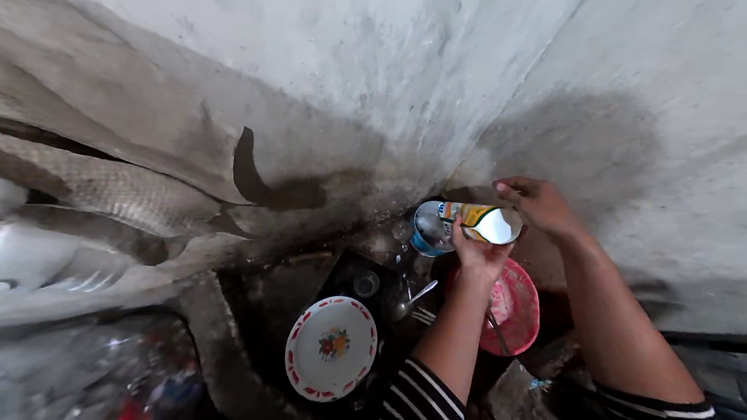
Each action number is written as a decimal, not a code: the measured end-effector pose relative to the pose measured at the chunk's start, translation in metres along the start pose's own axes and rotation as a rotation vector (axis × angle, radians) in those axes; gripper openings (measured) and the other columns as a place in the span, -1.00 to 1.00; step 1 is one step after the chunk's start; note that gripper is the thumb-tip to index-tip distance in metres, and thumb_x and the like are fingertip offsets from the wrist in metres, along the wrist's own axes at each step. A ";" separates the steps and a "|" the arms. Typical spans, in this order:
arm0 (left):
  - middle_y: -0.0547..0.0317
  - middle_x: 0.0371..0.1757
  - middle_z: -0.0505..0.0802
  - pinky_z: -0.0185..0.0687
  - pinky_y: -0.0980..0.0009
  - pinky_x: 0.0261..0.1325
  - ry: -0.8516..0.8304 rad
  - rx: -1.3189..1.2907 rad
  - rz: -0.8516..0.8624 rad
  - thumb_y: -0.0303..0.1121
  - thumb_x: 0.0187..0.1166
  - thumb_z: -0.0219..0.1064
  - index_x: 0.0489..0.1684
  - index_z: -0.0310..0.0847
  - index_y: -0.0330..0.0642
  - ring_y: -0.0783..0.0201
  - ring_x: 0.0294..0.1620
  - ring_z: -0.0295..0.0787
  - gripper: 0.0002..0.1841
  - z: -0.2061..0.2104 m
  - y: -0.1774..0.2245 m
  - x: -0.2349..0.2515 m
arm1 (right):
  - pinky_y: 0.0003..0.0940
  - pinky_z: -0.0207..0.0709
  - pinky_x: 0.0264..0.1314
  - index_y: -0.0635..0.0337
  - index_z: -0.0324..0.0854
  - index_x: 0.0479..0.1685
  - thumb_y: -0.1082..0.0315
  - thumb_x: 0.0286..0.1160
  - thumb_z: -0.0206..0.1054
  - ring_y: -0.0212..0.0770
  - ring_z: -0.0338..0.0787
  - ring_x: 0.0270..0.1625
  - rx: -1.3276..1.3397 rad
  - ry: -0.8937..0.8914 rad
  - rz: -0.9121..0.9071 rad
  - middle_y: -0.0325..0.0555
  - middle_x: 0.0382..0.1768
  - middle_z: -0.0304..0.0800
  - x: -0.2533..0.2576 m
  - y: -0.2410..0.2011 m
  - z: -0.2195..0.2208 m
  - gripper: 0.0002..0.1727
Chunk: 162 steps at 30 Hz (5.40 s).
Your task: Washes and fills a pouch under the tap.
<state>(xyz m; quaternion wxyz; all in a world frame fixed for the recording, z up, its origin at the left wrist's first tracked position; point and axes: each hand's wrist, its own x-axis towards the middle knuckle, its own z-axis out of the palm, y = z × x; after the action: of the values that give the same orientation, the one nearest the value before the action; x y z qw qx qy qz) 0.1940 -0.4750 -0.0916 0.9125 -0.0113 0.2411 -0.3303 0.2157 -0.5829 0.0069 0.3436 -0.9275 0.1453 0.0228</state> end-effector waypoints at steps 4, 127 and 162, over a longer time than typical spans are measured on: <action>-0.11 0.41 0.69 0.69 -0.16 0.15 -0.007 -0.053 0.072 0.56 0.49 -0.12 0.60 0.36 0.12 -0.14 0.31 0.70 -0.13 0.023 -0.001 0.002 | 0.05 0.66 0.16 0.06 0.75 0.25 -0.03 0.76 0.23 -0.10 0.83 0.07 0.054 0.118 -0.025 -0.04 0.09 0.87 -0.013 0.001 -0.008 -0.58; -0.22 0.73 0.32 0.53 0.13 0.61 0.061 1.428 1.130 -0.21 -0.33 0.88 0.90 -0.20 -0.09 0.08 0.66 0.42 0.51 -0.094 0.199 -0.247 | 0.01 0.69 0.30 -0.10 0.69 0.36 0.34 0.69 0.30 -0.10 0.77 0.31 -1.159 -0.236 -1.187 -0.19 0.25 0.77 -0.158 -0.440 0.040 -0.67; -0.15 0.61 0.49 0.71 0.25 0.42 0.021 1.225 1.101 -0.33 -0.29 0.84 0.86 -0.30 -0.13 0.24 0.44 0.65 0.50 -0.105 0.168 -0.275 | 0.05 0.72 0.06 0.12 0.75 0.07 -0.12 0.73 0.18 0.06 0.80 0.10 -1.043 0.097 -1.045 -0.01 0.04 0.76 -0.177 -0.419 0.069 -0.51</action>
<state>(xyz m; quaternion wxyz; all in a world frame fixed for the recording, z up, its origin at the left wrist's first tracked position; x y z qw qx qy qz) 0.0646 -0.1621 -0.0957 0.7860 0.6115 -0.0025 0.0913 0.1696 -0.1911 0.2437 -0.1828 -0.9186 -0.3298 -0.1186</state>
